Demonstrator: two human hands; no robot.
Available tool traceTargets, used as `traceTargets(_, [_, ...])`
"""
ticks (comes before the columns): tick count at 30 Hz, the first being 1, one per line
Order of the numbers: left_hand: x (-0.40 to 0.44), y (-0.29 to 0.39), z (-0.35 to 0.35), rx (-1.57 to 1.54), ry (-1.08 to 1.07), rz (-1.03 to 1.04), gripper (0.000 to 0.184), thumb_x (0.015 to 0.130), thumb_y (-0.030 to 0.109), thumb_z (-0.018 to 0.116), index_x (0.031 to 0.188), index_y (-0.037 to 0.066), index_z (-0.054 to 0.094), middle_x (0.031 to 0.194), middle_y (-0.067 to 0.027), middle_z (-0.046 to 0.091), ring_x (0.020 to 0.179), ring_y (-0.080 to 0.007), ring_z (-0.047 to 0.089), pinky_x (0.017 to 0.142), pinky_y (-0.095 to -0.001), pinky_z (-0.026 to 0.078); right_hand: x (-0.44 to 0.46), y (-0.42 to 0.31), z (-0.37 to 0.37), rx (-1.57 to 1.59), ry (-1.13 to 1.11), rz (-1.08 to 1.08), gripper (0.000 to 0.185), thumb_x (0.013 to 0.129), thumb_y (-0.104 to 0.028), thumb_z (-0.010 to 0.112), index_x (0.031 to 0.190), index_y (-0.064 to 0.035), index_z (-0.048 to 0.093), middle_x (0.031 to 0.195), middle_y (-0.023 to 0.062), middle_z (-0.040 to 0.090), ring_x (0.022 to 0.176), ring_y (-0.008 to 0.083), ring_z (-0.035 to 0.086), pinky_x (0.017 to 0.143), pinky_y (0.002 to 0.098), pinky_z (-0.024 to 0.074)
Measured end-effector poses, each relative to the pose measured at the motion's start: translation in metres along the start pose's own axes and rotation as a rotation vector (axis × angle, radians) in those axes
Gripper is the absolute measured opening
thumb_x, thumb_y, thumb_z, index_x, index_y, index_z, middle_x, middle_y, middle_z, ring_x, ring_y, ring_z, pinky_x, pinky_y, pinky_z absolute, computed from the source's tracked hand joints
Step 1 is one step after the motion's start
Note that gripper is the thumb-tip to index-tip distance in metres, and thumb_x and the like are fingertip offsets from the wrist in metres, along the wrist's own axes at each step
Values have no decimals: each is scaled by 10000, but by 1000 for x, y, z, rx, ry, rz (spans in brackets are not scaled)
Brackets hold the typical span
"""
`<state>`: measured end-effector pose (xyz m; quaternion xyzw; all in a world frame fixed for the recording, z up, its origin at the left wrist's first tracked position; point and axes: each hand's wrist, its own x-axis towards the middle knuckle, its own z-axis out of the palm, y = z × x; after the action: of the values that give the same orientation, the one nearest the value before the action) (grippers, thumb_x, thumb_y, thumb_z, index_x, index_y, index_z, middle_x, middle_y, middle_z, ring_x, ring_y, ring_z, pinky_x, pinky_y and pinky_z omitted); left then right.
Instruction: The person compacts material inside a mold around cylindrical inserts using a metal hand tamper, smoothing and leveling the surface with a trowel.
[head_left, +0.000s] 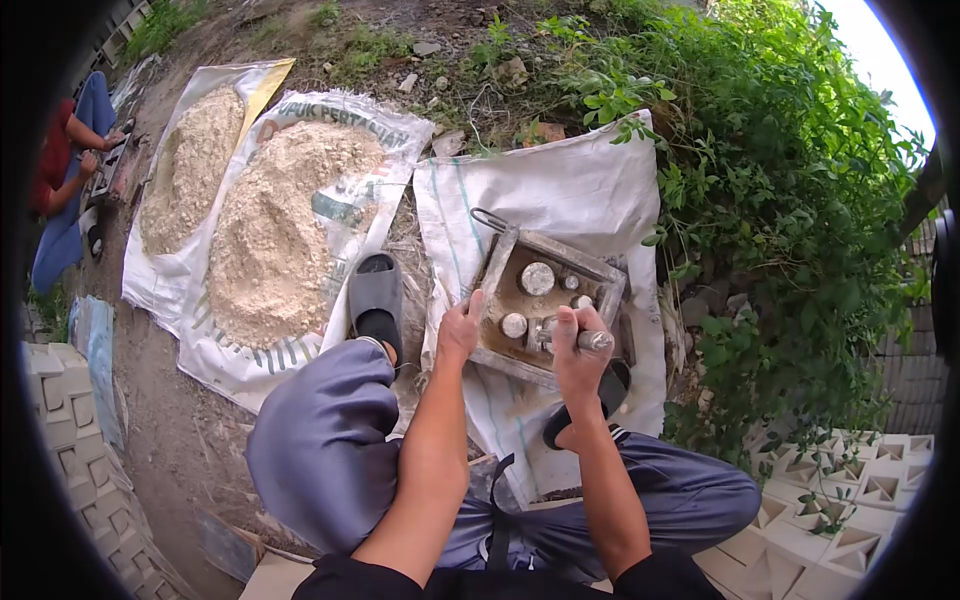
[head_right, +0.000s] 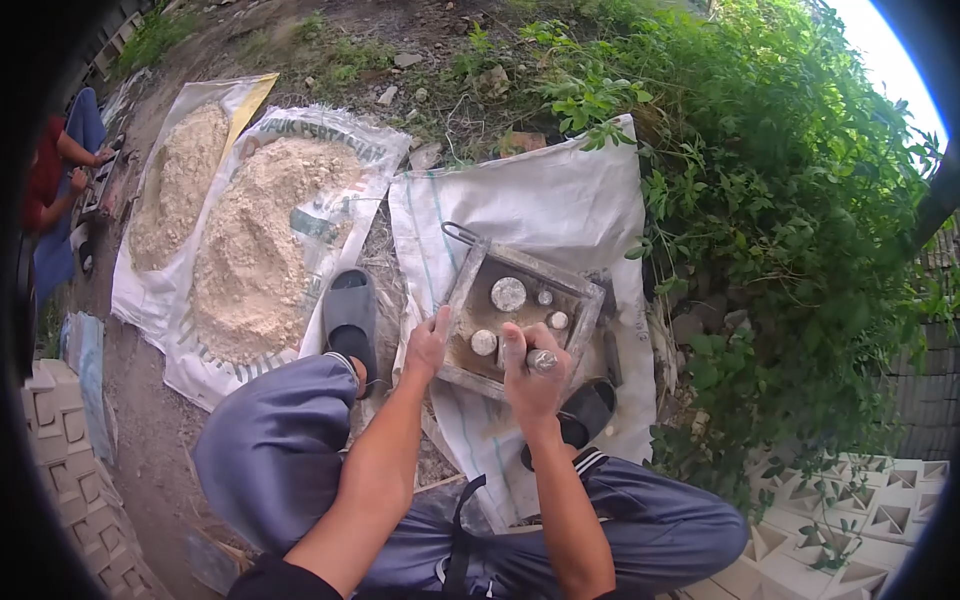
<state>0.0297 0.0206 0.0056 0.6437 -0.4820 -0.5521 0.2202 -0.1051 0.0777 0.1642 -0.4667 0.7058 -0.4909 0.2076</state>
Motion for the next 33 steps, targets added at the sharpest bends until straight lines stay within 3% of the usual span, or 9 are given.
traceTargets(2, [-3,4,-2,4,-18,-10,655,893,583,403,1105,6,628,1028,-281,615,1021,-411,571,886,-392,426,6,6,2,-60,-53,-101,359,953,-232,545,655,-47,468,543,-44,392,483,54,349,433,258,274])
traceTargets(4, [-2,5,-3,13,-29,-25,658,893,585,402,1103,4,628,1026,-281,615,1017,-413,572,885,-393,426,15,-4,-3,147,-143,65,396,959,-241,529,630,-36,452,505,-45,353,465,56,323,433,264,247])
traceTargets(9, [5,-7,2,-19,-4,30,666,891,589,402,1089,-3,633,1015,-282,618,1018,-416,569,880,-388,427,-4,11,-5,262,149,-71,400,961,-149,465,591,3,472,480,11,433,435,74,368,408,277,273])
traceTargets(12, [-1,4,-2,8,-26,-15,656,893,580,411,1096,-3,632,1015,-282,620,1019,-408,574,883,-384,427,6,4,-10,58,9,-54,392,962,-132,433,595,4,467,479,15,433,431,77,380,408,278,289])
traceTargets(16, [4,-6,1,-12,11,4,647,895,573,420,1093,-5,632,1010,-282,623,1008,-399,584,878,-389,427,-17,15,-4,197,238,-103,375,956,-133,472,607,3,479,479,20,425,431,85,391,411,287,305])
traceTargets(21, [3,-4,2,-27,-37,-2,648,905,564,414,1087,-19,628,999,-281,627,978,-397,595,861,-393,428,20,8,0,-18,-14,-115,409,966,-140,442,577,-14,454,463,2,404,410,66,355,394,283,274])
traceTargets(26, [2,-7,1,11,-11,28,657,908,571,402,1085,-21,626,961,-280,633,949,-400,599,844,-391,432,22,21,3,277,263,-132,424,963,-145,460,555,-31,449,455,-24,388,421,52,331,397,269,262])
traceTargets(28, [4,-1,5,-5,-31,41,659,908,573,400,1082,-21,627,947,-281,633,939,-399,601,837,-392,433,41,12,-2,97,-30,-49,442,973,-146,422,547,-28,441,453,-18,400,420,48,349,393,261,268])
traceTargets(33, [2,-5,2,41,-1,46,665,917,563,394,1080,-41,622,963,-276,636,945,-365,613,855,-379,435,16,14,-4,269,192,-103,407,953,-98,435,555,-17,442,462,0,426,402,71,364,386,288,277])
